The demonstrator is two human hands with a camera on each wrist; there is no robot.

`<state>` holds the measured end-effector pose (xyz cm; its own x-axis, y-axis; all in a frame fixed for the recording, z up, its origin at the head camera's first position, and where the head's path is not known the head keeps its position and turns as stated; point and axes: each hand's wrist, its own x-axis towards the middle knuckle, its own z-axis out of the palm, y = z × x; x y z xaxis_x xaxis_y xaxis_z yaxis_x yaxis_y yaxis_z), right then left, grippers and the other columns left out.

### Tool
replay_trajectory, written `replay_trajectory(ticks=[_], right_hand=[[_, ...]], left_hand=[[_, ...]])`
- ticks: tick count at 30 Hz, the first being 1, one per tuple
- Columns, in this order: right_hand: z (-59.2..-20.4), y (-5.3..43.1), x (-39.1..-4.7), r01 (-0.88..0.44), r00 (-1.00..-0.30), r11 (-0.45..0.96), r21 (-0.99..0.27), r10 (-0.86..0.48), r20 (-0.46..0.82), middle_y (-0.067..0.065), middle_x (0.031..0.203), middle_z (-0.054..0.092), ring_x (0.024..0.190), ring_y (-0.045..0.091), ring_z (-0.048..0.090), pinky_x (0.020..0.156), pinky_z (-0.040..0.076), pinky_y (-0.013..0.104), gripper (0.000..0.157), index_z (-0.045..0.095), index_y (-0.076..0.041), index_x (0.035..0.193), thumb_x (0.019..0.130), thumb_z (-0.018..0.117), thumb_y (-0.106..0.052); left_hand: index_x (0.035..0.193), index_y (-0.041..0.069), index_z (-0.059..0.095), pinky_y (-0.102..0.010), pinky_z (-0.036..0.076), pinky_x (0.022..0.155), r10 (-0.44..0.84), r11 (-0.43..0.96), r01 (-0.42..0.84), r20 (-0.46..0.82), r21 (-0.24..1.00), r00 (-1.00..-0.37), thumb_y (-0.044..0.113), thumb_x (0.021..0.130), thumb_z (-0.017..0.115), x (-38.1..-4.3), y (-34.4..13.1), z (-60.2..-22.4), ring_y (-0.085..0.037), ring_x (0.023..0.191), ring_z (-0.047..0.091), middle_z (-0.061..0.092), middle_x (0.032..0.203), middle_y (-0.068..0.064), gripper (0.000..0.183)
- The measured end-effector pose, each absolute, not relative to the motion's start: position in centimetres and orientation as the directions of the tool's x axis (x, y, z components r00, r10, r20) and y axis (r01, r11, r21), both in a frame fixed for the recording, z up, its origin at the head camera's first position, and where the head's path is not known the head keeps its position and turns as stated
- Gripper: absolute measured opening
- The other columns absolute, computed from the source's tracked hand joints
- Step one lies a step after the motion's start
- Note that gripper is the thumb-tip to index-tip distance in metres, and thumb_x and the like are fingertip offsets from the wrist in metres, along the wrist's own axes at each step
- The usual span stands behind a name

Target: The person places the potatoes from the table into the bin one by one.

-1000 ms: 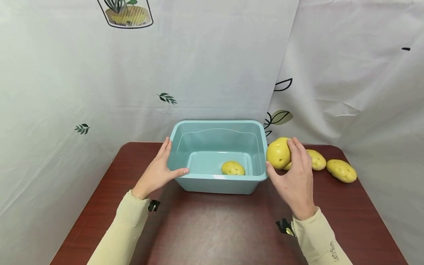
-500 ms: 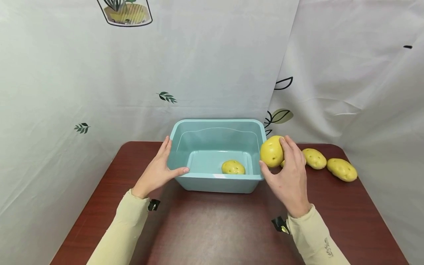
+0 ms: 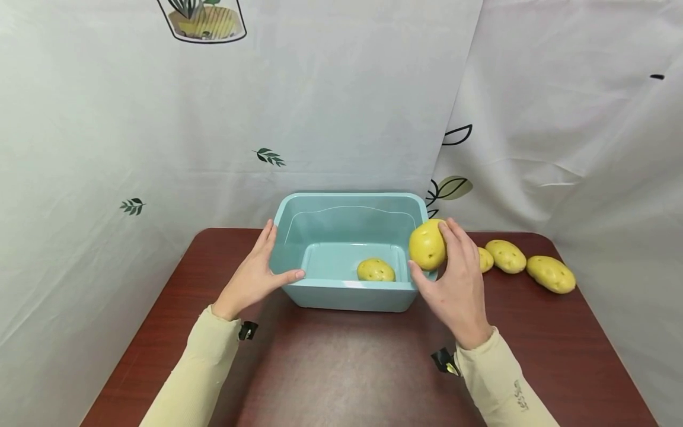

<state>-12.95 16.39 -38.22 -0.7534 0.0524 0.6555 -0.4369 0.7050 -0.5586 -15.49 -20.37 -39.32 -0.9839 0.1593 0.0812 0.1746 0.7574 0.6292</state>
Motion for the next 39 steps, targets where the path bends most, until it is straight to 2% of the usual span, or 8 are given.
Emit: replay_trajectory(ticks=[2, 9, 39], right_hand=[[-38.2, 16.2, -13.0, -0.439, -0.756, 0.704, -0.559, 0.047, 0.653, 0.019, 0.149, 0.047, 0.134, 0.042, 0.044, 0.109, 0.035, 0.055, 0.081, 0.052, 0.000, 0.143, 0.072, 0.087, -0.014], [-38.3, 15.7, -13.2, -0.445, -0.766, 0.699, -0.560, 0.028, 0.643, 0.019, 0.148, 0.048, 0.134, 0.041, 0.043, 0.107, 0.036, 0.058, 0.079, 0.053, 0.001, 0.142, 0.072, 0.087, -0.014], [-39.0, 14.6, -14.1, -0.463, -0.807, 0.701, -0.542, -0.081, 0.585, 0.018, 0.151, 0.044, 0.135, 0.041, 0.041, 0.106, 0.036, 0.060, 0.079, 0.050, 0.001, 0.145, 0.077, 0.085, -0.020]], left_hand=[[0.162, 0.012, 0.004, -0.052, 0.035, 0.112, 0.160, 0.756, 0.175, 0.082, 0.631, -0.984, 0.069, 0.079, 0.073, -15.5, -20.4, -39.3, -0.022, 0.152, 0.019, -0.011, 0.166, 0.014, 0.122], [0.162, 0.012, 0.004, -0.051, 0.035, 0.112, 0.160, 0.759, 0.174, 0.080, 0.627, -0.984, 0.082, 0.074, 0.065, -15.4, -20.4, -39.3, -0.021, 0.152, 0.019, -0.011, 0.166, 0.014, 0.128], [0.162, 0.012, 0.004, -0.051, 0.035, 0.113, 0.161, 0.753, 0.177, 0.083, 0.634, -0.983, 0.078, 0.076, 0.067, -15.5, -20.4, -39.3, -0.021, 0.152, 0.020, -0.012, 0.166, 0.015, 0.126]])
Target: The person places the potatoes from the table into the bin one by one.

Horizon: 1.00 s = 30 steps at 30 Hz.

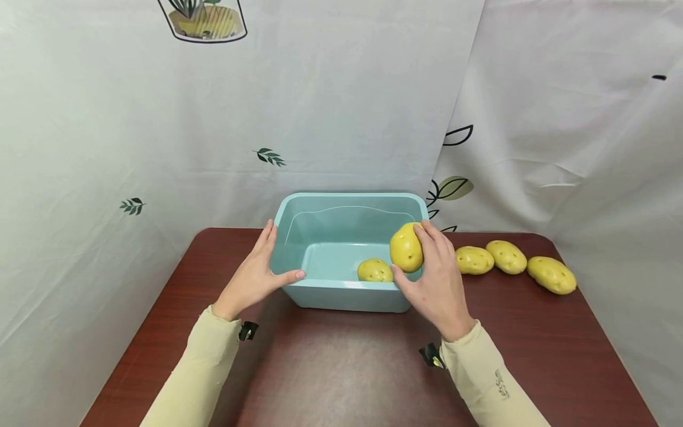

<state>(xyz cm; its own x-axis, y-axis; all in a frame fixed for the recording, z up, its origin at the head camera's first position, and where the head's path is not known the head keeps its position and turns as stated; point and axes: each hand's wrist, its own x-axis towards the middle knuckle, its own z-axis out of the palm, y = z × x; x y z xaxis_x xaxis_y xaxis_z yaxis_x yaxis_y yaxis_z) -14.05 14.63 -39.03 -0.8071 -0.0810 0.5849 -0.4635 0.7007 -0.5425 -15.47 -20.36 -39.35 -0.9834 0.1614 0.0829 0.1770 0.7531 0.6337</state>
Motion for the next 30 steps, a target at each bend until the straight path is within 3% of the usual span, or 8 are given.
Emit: replay_trajectory(ticks=[14, 23, 30], right_hand=[[-39.22, 14.06, -14.49, -0.486, -0.808, 0.704, -0.518, -0.137, 0.573, 0.018, 0.148, 0.047, 0.133, 0.040, 0.042, 0.103, 0.039, 0.058, 0.078, 0.053, 0.002, 0.141, 0.075, 0.087, -0.020], [-39.50, 14.01, -14.68, -0.491, -0.803, 0.712, -0.503, -0.146, 0.577, 0.018, 0.146, 0.049, 0.131, 0.039, 0.043, 0.101, 0.040, 0.056, 0.076, 0.055, 0.001, 0.138, 0.074, 0.088, -0.024], [-39.62, 14.10, -14.61, -0.483, -0.812, 0.709, -0.514, -0.144, 0.565, 0.019, 0.146, 0.049, 0.133, 0.038, 0.042, 0.103, 0.038, 0.056, 0.073, 0.056, 0.000, 0.138, 0.077, 0.086, -0.025]], left_hand=[[0.162, 0.012, 0.004, -0.050, 0.036, 0.112, 0.160, 0.756, 0.172, 0.077, 0.632, -0.984, 0.078, 0.076, 0.068, -15.46, -20.41, -39.50, -0.021, 0.152, 0.019, -0.012, 0.166, 0.015, 0.126], [0.162, 0.012, 0.005, -0.051, 0.035, 0.112, 0.156, 0.754, 0.170, 0.078, 0.635, -0.985, 0.068, 0.079, 0.073, -15.44, -20.37, -39.35, -0.021, 0.152, 0.018, -0.012, 0.166, 0.015, 0.121], [0.162, 0.012, 0.005, -0.051, 0.037, 0.112, 0.159, 0.755, 0.174, 0.081, 0.632, -0.984, 0.074, 0.077, 0.070, -15.46, -20.35, -39.29, -0.021, 0.152, 0.019, -0.011, 0.166, 0.015, 0.123]])
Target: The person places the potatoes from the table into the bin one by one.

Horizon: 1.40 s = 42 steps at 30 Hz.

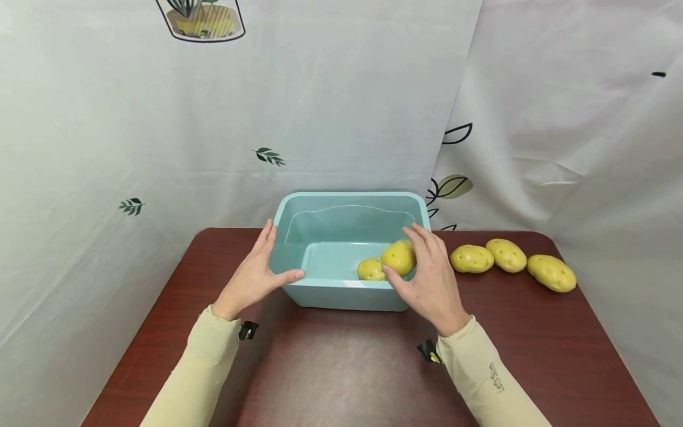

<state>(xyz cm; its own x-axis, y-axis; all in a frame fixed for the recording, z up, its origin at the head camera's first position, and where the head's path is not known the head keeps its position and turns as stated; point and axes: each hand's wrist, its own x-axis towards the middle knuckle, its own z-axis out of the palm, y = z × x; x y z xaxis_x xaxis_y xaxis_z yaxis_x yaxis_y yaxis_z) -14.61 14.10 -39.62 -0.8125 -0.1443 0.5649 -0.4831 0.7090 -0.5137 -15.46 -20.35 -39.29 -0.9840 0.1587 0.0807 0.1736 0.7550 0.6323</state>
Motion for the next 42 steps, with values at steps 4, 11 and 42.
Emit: replay_trajectory(ticks=[4, 11, 42], right_hand=[[-39.6, 14.3, -14.5, -0.483, -0.811, 0.706, -0.518, -0.137, 0.569, 0.018, 0.145, 0.050, 0.133, 0.038, 0.042, 0.103, 0.037, 0.057, 0.068, 0.056, 0.000, 0.138, 0.079, 0.083, -0.022], [-39.3, 15.1, -14.4, -0.462, -0.811, 0.705, -0.538, -0.090, 0.579, 0.020, 0.143, 0.051, 0.132, 0.041, 0.042, 0.103, 0.036, 0.060, 0.063, 0.057, 0.001, 0.136, 0.081, 0.081, -0.016], [-40.0, 20.0, -14.9, -0.367, -0.828, 0.734, -0.571, 0.021, 0.560, 0.024, 0.140, 0.052, 0.131, 0.043, 0.043, 0.108, 0.033, 0.059, 0.059, 0.056, 0.002, 0.137, 0.087, 0.076, -0.021]], left_hand=[[0.162, 0.012, 0.004, -0.050, 0.036, 0.112, 0.163, 0.760, 0.178, 0.082, 0.625, -0.983, 0.079, 0.076, 0.067, -15.5, -20.3, -39.3, -0.020, 0.152, 0.018, -0.011, 0.166, 0.014, 0.126], [0.162, 0.011, 0.006, -0.051, 0.034, 0.113, 0.167, 0.760, 0.191, 0.097, 0.621, -0.981, 0.077, 0.077, 0.068, -15.5, -20.4, -39.2, -0.020, 0.153, 0.016, -0.010, 0.166, 0.015, 0.124], [0.162, 0.007, 0.006, -0.056, 0.026, 0.116, 0.194, 0.804, 0.221, 0.108, 0.551, -0.975, 0.074, 0.076, 0.071, -15.5, -20.3, -39.1, -0.036, 0.153, 0.012, -0.002, 0.169, 0.002, 0.127]])
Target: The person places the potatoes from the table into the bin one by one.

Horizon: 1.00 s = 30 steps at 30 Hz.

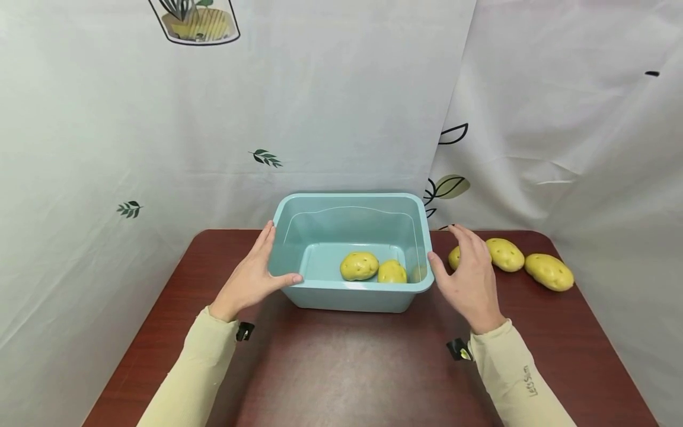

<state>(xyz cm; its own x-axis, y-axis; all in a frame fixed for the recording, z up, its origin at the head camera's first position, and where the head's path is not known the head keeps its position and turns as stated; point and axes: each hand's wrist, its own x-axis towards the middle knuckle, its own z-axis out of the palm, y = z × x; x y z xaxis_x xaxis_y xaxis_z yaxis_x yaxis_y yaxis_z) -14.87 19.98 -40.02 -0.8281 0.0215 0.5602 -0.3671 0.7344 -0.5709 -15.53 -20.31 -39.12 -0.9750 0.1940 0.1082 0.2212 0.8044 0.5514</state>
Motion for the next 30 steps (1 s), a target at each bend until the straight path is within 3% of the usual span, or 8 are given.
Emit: replay_trajectory(ticks=[13, 30], right_hand=[[-40.7, 21.2, -15.4, -0.329, -0.844, 0.729, -0.600, 0.058, 0.532, 0.025, 0.140, 0.053, 0.132, 0.044, 0.043, 0.109, 0.031, 0.058, 0.052, 0.056, 0.003, 0.137, 0.094, 0.067, -0.024], [-42.6, 22.9, -16.4, -0.286, -0.882, 0.762, -0.581, 0.028, 0.470, 0.027, 0.141, 0.050, 0.130, 0.048, 0.041, 0.108, 0.030, 0.062, 0.057, 0.053, 0.004, 0.140, 0.092, 0.067, -0.024]], left_hand=[[0.162, 0.009, 0.005, -0.054, 0.027, 0.116, 0.190, 0.803, 0.213, 0.099, 0.556, -0.977, 0.083, 0.074, 0.064, -15.4, -20.3, -39.2, -0.029, 0.154, 0.010, -0.004, 0.169, 0.006, 0.128], [0.162, 0.008, 0.006, -0.054, 0.026, 0.117, 0.194, 0.801, 0.218, 0.103, 0.557, -0.976, 0.083, 0.075, 0.063, -15.3, -20.3, -38.9, -0.033, 0.153, 0.011, -0.002, 0.169, 0.002, 0.129]])
